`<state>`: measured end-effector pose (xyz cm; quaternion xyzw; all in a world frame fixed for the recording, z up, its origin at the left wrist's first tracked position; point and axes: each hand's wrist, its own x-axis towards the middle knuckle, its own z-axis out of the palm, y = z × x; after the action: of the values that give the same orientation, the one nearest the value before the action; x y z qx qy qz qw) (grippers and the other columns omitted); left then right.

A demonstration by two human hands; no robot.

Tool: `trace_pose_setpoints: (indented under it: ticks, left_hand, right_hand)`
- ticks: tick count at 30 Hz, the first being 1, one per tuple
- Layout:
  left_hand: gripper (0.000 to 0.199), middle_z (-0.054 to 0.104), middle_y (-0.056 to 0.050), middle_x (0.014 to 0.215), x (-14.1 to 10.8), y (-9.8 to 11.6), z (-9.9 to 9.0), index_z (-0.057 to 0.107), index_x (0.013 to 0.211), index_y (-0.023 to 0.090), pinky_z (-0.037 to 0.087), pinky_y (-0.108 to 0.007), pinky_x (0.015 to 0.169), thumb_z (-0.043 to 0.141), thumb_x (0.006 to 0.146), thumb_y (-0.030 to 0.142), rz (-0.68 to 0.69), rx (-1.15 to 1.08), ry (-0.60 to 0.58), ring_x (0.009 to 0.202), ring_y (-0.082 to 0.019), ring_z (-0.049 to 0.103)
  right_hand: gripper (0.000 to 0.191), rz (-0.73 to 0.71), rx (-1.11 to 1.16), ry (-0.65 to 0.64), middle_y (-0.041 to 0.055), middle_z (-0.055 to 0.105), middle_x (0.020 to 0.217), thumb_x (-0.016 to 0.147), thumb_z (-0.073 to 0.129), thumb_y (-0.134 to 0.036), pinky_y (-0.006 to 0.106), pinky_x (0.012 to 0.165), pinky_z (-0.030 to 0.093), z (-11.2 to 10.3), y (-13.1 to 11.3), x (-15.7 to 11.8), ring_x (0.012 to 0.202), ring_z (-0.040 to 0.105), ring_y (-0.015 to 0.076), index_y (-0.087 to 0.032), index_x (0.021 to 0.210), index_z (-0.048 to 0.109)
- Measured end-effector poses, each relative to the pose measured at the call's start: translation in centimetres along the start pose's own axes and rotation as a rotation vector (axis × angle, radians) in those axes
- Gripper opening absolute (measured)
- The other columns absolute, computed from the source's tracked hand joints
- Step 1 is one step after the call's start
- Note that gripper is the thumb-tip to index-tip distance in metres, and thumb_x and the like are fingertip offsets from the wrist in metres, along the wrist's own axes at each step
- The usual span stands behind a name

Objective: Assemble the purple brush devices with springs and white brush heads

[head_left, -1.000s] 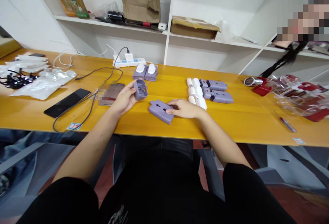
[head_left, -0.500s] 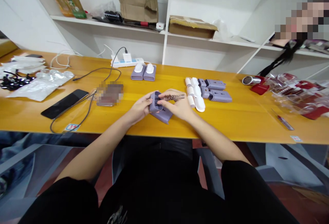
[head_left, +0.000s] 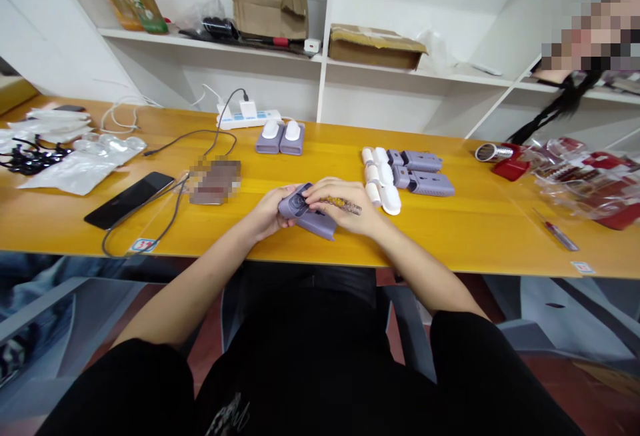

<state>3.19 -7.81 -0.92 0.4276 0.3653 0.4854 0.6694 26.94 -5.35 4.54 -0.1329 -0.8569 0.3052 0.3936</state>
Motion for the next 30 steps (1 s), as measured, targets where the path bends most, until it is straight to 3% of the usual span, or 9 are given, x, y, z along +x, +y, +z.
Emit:
trace_pose_setpoints:
  ticks: [6, 13, 16, 19, 23, 26, 30]
  left_hand:
    - [0.036, 0.085, -0.01, 0.082, -0.4, 0.7, 0.6, 0.076, 0.102, 0.015, 0.037, -0.018, 0.031, 0.069, 0.101, 0.051, -0.071, -0.014, 0.006, 0.035, -0.008, 0.051]
    - [0.029, 0.081, -0.007, 0.073, -1.6, 2.9, 1.9, 0.072, 0.099, 0.015, 0.032, -0.016, 0.03, 0.061, 0.107, 0.041, -0.234, 0.059, 0.044, 0.032, -0.007, 0.047]
    - [0.03, 0.076, -0.005, 0.067, -2.3, 3.6, 2.1, 0.072, 0.098, 0.015, 0.029, -0.015, 0.029, 0.061, 0.108, 0.042, -0.311, 0.051, -0.022, 0.031, -0.006, 0.043]
    - [0.036, 0.074, -0.006, 0.067, -2.8, 3.7, 1.9, 0.072, 0.098, 0.015, 0.028, -0.015, 0.028, 0.06, 0.107, 0.048, -0.356, 0.015, -0.163, 0.03, -0.007, 0.042]
    - [0.038, 0.069, -0.004, 0.066, -3.2, 3.3, 1.7, 0.072, 0.1, 0.015, 0.03, -0.017, 0.029, 0.065, 0.103, 0.052, -0.35, -0.04, -0.299, 0.032, -0.009, 0.048]
    - [0.034, 0.072, -0.003, 0.075, -3.1, 3.3, 1.9, 0.072, 0.111, 0.015, 0.042, -0.018, 0.036, 0.069, 0.103, 0.047, -0.188, -0.074, -0.19, 0.041, -0.01, 0.058]
    - [0.035, 0.075, -0.001, 0.087, -2.3, 3.7, 1.5, 0.065, 0.122, 0.02, 0.05, -0.02, 0.044, 0.076, 0.101, 0.046, 0.155, -0.091, 0.086, 0.053, -0.012, 0.067]
  right_hand:
    - [0.013, -0.089, 0.022, -0.086, 0.0074, 0.087, 0.125, 0.114, 0.073, -0.032, 0.05, 0.114, 0.065, -0.8, -0.5, 0.3, 0.124, 0.079, 0.0251, -0.029, 0.116, 0.085]
    - [0.026, -0.123, 0.044, -0.229, 0.0081, 0.087, 0.12, 0.114, 0.062, -0.016, 0.048, 0.11, 0.066, -2.1, -2.1, 0.7, 0.127, 0.077, 0.0243, -0.026, 0.116, 0.085]
    - [0.03, -0.156, 0.069, -0.304, 0.0075, 0.088, 0.12, 0.111, 0.059, -0.01, 0.048, 0.114, 0.065, -2.9, -3.1, 0.9, 0.129, 0.077, 0.0241, -0.025, 0.114, 0.085]
    - [0.031, -0.215, 0.098, -0.373, 0.0074, 0.088, 0.118, 0.107, 0.059, -0.006, 0.048, 0.114, 0.064, -3.7, -4.4, 1.4, 0.128, 0.077, 0.0247, -0.024, 0.11, 0.084]
    - [0.025, -0.226, 0.113, -0.429, 0.008, 0.088, 0.117, 0.11, 0.062, -0.01, 0.05, 0.116, 0.063, -4.9, -6.4, 1.9, 0.125, 0.079, 0.0256, -0.023, 0.108, 0.084]
    - [0.01, -0.148, 0.127, -0.24, 0.0079, 0.087, 0.119, 0.108, 0.079, -0.024, 0.045, 0.108, 0.067, -6.2, -7.0, 1.2, 0.118, 0.082, 0.0252, -0.024, 0.116, 0.084]
    - [0.05, 0.031, 0.122, 0.245, 0.0045, 0.087, 0.112, 0.093, 0.099, -0.05, 0.041, 0.094, 0.069, -9.7, -5.3, -0.3, 0.103, 0.084, 0.0249, -0.031, 0.132, 0.074]
